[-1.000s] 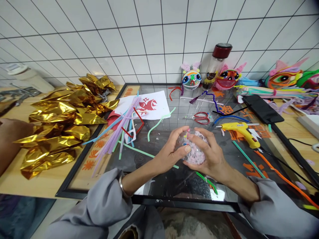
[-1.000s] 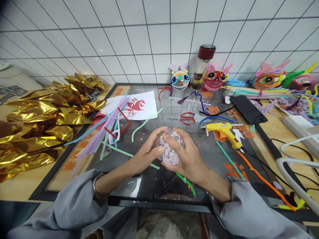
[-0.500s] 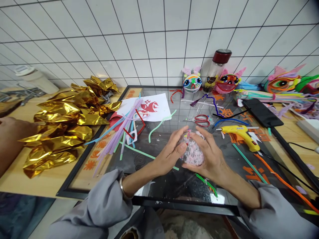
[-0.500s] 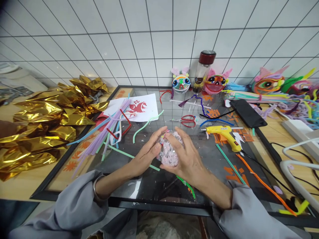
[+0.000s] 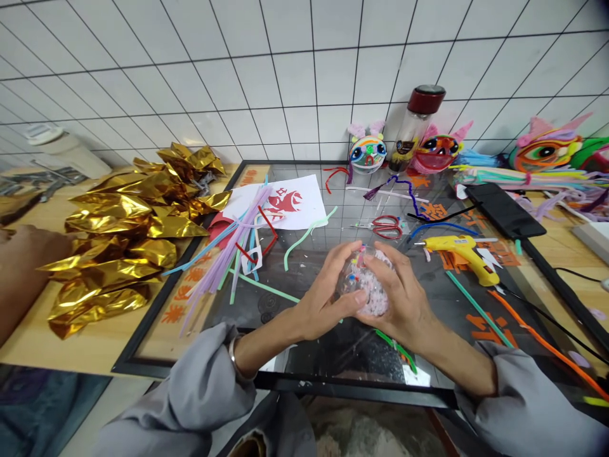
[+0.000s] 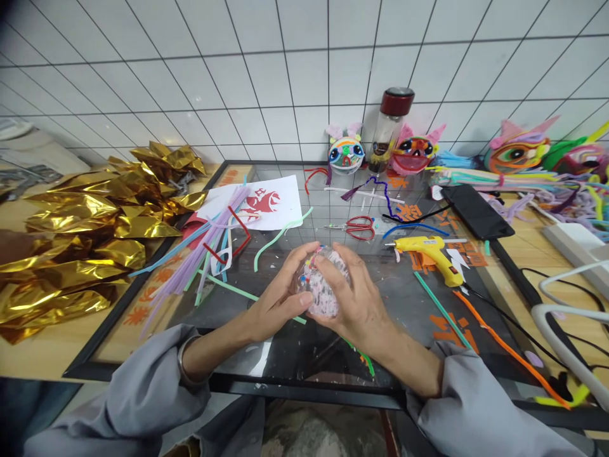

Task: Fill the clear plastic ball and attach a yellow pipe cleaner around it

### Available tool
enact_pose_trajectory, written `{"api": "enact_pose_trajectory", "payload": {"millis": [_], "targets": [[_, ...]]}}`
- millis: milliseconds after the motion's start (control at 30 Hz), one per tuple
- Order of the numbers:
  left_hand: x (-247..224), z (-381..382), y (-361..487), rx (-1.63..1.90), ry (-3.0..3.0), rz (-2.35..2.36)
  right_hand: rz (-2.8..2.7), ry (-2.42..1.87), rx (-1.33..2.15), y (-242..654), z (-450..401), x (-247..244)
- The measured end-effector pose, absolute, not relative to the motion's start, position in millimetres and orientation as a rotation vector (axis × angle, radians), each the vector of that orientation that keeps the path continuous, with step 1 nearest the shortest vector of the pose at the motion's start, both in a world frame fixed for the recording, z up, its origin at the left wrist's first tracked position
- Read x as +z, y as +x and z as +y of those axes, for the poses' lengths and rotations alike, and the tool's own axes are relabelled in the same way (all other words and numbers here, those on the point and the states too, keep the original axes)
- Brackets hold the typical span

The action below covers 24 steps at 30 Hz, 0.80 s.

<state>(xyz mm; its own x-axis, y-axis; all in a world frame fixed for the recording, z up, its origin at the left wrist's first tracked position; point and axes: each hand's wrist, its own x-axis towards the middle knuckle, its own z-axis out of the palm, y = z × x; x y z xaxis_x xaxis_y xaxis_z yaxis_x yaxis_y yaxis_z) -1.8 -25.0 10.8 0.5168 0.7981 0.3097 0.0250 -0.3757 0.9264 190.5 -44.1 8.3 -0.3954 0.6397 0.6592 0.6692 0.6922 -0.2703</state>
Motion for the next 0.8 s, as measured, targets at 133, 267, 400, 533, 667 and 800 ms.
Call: {"api": "enact_pose_trajectory", "payload": {"millis": [133,267,400,533,667,800], "targets": [[12,-26,0,0.996,1.796,0.706,-2.124,-1.009,-0.092,189,-46,5],[11,-26,1,1.024,1.824,0.735,-2.145,-1.033,-0.153,188,-49,3],[8,-25,2,1.06,1.831,0.711,-2.148,-1.002,-0.219,187,-51,3],[4,-25,3,1.114,1.763,0.723,-2.18,-0.958,-0.068,189,-48,5],[0,-24,4,1.144,1.575,0.738,-2.099,-0.959,0.192,191,-45,8],[-2,-24,5,1.202,1.553,0.672,-1.965,-1.077,0.395,192,-45,8]]}}
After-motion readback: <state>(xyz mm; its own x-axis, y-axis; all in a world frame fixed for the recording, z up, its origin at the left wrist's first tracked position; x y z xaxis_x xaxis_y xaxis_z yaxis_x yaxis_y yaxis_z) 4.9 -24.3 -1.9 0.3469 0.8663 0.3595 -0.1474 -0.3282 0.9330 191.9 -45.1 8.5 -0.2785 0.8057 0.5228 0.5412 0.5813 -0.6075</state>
